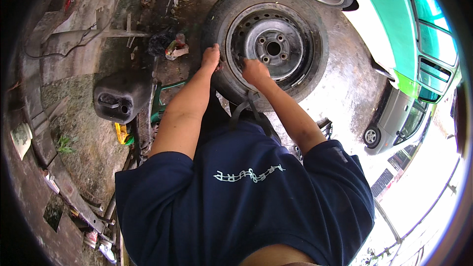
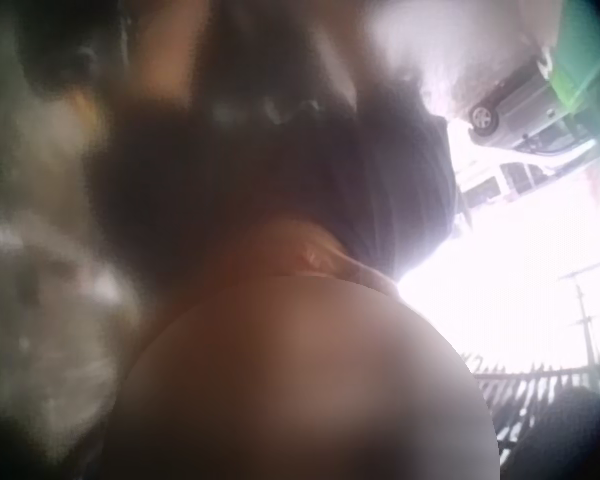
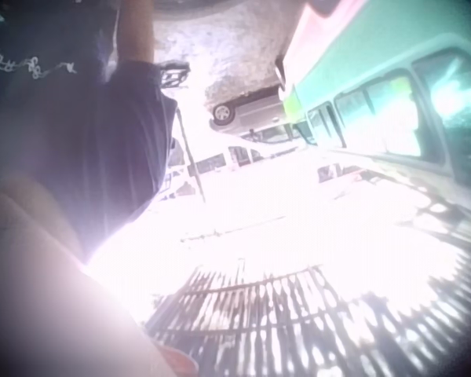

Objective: The person uses a tire iron to pry the bead of a car tire off its rim. They repeatedly insert the tool between the tire and rim, lever the bead downward, and rotate the tire to continue the process around the circumference.

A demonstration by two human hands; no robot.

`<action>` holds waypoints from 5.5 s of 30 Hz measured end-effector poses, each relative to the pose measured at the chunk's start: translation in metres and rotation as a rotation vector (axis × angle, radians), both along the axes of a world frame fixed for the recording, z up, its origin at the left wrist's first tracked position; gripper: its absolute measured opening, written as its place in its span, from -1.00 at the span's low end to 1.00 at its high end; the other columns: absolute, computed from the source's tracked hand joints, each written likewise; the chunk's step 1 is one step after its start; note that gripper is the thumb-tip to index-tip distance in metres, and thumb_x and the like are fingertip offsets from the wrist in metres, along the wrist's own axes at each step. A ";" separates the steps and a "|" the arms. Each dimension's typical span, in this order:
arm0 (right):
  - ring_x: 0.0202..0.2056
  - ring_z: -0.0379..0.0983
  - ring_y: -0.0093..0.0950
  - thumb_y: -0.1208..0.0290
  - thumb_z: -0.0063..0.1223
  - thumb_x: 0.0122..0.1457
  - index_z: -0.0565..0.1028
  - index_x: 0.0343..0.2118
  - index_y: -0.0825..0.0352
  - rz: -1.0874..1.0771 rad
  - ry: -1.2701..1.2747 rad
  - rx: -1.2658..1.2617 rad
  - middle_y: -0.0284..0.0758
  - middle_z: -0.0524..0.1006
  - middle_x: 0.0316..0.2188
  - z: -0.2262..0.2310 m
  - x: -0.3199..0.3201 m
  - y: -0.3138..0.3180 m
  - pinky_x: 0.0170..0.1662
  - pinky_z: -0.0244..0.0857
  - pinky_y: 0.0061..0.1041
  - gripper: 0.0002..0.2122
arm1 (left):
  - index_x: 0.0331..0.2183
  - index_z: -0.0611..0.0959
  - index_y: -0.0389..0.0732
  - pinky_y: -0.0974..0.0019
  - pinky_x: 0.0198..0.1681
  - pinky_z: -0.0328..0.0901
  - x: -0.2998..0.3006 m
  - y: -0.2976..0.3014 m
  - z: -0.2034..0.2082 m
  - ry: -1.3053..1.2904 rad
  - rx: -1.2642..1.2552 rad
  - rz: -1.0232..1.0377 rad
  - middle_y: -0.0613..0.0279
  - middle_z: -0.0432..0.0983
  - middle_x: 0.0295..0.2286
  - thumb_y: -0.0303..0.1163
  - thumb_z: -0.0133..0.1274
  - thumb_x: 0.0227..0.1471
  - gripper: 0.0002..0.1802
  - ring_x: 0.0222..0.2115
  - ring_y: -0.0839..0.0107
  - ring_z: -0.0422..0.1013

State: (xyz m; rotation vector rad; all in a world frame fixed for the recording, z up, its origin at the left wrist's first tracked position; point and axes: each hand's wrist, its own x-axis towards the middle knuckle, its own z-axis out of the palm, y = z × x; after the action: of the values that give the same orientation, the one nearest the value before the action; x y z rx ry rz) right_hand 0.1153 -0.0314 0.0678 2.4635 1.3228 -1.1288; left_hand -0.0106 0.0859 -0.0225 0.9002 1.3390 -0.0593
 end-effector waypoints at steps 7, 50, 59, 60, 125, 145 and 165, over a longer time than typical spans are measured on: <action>-0.17 0.48 -0.06 0.38 -0.06 -0.02 0.53 -0.14 0.29 -0.308 0.000 0.255 0.03 0.53 -0.25 0.002 0.041 0.021 -0.08 0.37 -0.19 -0.66 | -0.73 0.38 -0.21 0.26 -0.85 0.06 -0.001 -0.002 -0.001 -0.038 -0.063 0.016 0.10 0.39 -0.77 0.00 -0.35 0.19 -0.39 -0.88 0.30 0.27; -0.34 0.58 -0.15 0.50 -0.11 0.09 0.43 -0.09 0.50 0.301 -0.281 0.093 0.02 0.55 -0.31 -0.017 0.005 0.063 -0.33 0.50 -0.28 -0.68 | -0.62 0.38 -0.22 0.24 -0.89 0.04 -0.005 -0.004 -0.005 -0.103 -0.085 0.053 0.06 0.40 -0.76 -0.04 -0.39 0.17 -0.47 -0.89 0.26 0.28; -0.32 0.59 -0.19 0.48 -0.07 0.07 0.54 -0.30 0.42 0.486 -0.341 0.050 0.00 0.56 -0.35 -0.018 -0.020 0.041 -0.34 0.50 -0.25 -0.80 | -0.71 0.47 -0.33 0.23 -0.81 0.18 -0.001 -0.002 -0.001 -0.014 0.032 0.022 0.04 0.38 -0.81 -0.05 -0.39 0.14 -0.35 -0.87 0.23 0.31; -0.31 0.58 -0.19 0.48 -0.08 0.08 0.54 -0.30 0.42 0.469 -0.266 0.042 0.02 0.56 -0.35 -0.017 -0.020 0.040 -0.34 0.50 -0.24 -0.80 | -0.71 0.47 -0.33 0.23 -0.81 0.18 0.000 -0.002 -0.003 -0.002 0.054 0.028 0.03 0.37 -0.81 -0.05 -0.39 0.15 -0.35 -0.87 0.23 0.31; -0.22 0.52 -0.06 0.48 -0.06 -0.01 0.52 -0.21 0.27 0.022 -0.057 -0.039 -0.03 0.56 -0.32 0.011 -0.010 -0.008 -0.15 0.41 -0.18 -0.74 | -0.72 0.31 -0.16 0.24 -0.87 0.04 -0.002 0.001 0.003 -0.100 -0.072 0.074 0.08 0.36 -0.77 0.01 -0.36 0.19 -0.42 -0.88 0.27 0.29; -0.16 0.50 -0.11 0.41 0.00 -0.06 0.49 -0.11 0.24 -0.069 -0.082 -0.011 -0.05 0.54 -0.23 0.017 -0.005 -0.069 -0.12 0.41 -0.19 -0.64 | -0.59 0.42 -0.28 0.18 -0.76 0.19 -0.009 -0.010 0.003 -0.145 0.002 0.029 0.08 0.43 -0.70 -0.01 -0.36 0.20 -0.42 -0.80 0.23 0.36; -0.21 0.53 -0.15 0.42 -0.02 -0.05 0.55 -0.19 0.21 0.064 -0.028 0.119 -0.07 0.56 -0.29 0.022 0.030 -0.112 -0.17 0.43 -0.21 -0.70 | 0.29 -0.22 0.14 -0.13 0.25 -0.10 -0.037 -0.094 0.023 0.414 0.700 -0.597 0.11 -0.49 0.29 -0.11 -0.05 0.11 -0.10 0.28 -0.01 -0.26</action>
State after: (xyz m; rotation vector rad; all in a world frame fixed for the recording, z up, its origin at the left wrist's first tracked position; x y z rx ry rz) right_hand 0.1457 -0.1433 0.0895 2.4885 1.4897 -1.0266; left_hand -0.0472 -0.0081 0.0002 1.9502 1.4430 -0.2598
